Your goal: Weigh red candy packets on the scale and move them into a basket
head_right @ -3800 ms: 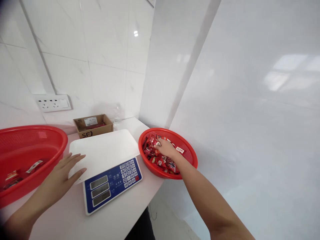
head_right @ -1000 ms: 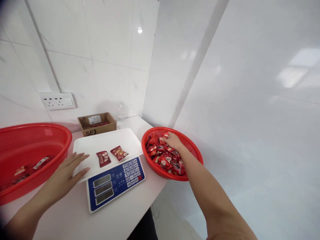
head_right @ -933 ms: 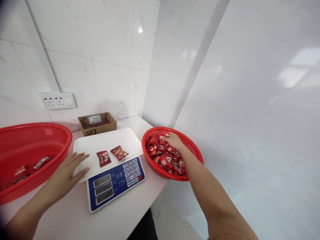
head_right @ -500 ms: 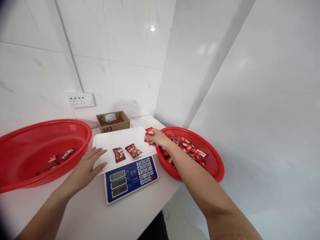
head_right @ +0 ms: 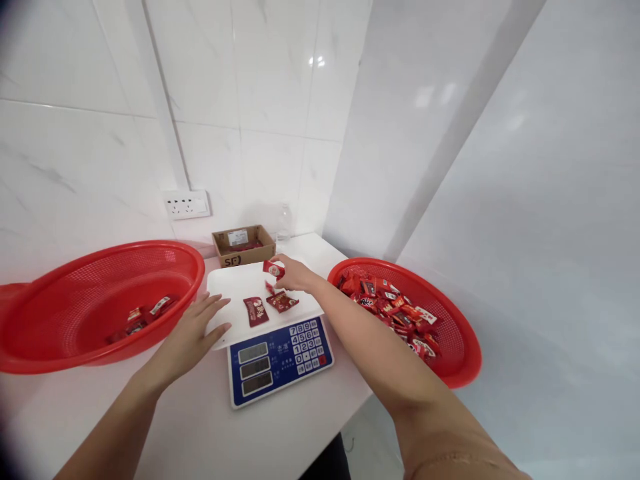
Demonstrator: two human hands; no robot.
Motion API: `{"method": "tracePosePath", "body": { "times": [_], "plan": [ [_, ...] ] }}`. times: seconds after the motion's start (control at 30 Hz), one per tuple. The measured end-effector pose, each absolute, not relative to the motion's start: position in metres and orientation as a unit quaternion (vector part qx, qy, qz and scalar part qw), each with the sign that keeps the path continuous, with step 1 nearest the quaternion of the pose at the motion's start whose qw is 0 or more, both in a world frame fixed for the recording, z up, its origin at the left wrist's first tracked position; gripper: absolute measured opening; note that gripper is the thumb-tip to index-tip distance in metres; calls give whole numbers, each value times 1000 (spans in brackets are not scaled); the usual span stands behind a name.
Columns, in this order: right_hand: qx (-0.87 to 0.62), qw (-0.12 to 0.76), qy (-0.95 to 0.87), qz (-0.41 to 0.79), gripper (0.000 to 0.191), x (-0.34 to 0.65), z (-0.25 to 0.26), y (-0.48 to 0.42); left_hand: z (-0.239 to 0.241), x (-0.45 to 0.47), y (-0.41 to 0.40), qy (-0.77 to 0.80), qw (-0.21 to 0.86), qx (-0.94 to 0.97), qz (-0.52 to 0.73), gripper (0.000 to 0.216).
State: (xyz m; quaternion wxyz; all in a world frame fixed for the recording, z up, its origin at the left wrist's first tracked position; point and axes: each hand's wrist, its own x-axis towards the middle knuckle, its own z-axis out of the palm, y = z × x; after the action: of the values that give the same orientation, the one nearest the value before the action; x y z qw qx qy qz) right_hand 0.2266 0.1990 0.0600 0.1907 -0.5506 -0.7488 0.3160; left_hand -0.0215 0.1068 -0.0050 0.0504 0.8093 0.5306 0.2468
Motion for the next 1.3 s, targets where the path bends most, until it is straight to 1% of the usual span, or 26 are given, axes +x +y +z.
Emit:
{"method": "tracePosePath", "body": {
  "times": [0.07,0.2,0.27,0.43,0.5,0.57,0.63,0.7,0.77,0.87,0.97,1.03,1.13,1.3],
  "plan": [
    [-557,183,-760,281,58,224,59,200,-4,-22,106,530,50,810,246,44],
    [-569,171,-761,261,27,221,57,201,-2,-21,105,534,52,809,240,45],
    [-574,167,-761,250,21,221,57,200,-1,-21,104,537,56,807,239,45],
    [-574,160,-773,218,25,221,57,197,-1,-20,104,540,65,804,240,43],
    [-550,146,-796,207,27,219,56,197,-1,-20,104,537,65,805,244,42],
    [-500,105,-842,172,30,216,54,196,-1,-20,104,535,65,805,249,42],
    [-462,43,-878,119,35,214,52,195,-1,-20,104,535,66,805,248,42],
    [-474,-7,-877,73,38,214,51,194,0,-20,104,537,67,805,242,42],
    [-509,-28,-859,45,40,215,51,193,1,-21,104,538,66,806,238,43],
    [-525,-20,-850,30,41,216,52,191,1,-21,104,538,64,807,236,43],
    [-472,-6,-881,36,39,213,54,187,0,-22,103,540,62,808,228,44],
    [-446,-14,-894,32,37,212,53,184,0,-22,103,541,61,809,224,45],
    [-473,-35,-880,12,36,215,53,184,1,-22,103,542,62,809,220,45],
    [-502,-14,-865,2,47,219,53,187,3,-21,102,546,64,808,214,45]
  ]
}}
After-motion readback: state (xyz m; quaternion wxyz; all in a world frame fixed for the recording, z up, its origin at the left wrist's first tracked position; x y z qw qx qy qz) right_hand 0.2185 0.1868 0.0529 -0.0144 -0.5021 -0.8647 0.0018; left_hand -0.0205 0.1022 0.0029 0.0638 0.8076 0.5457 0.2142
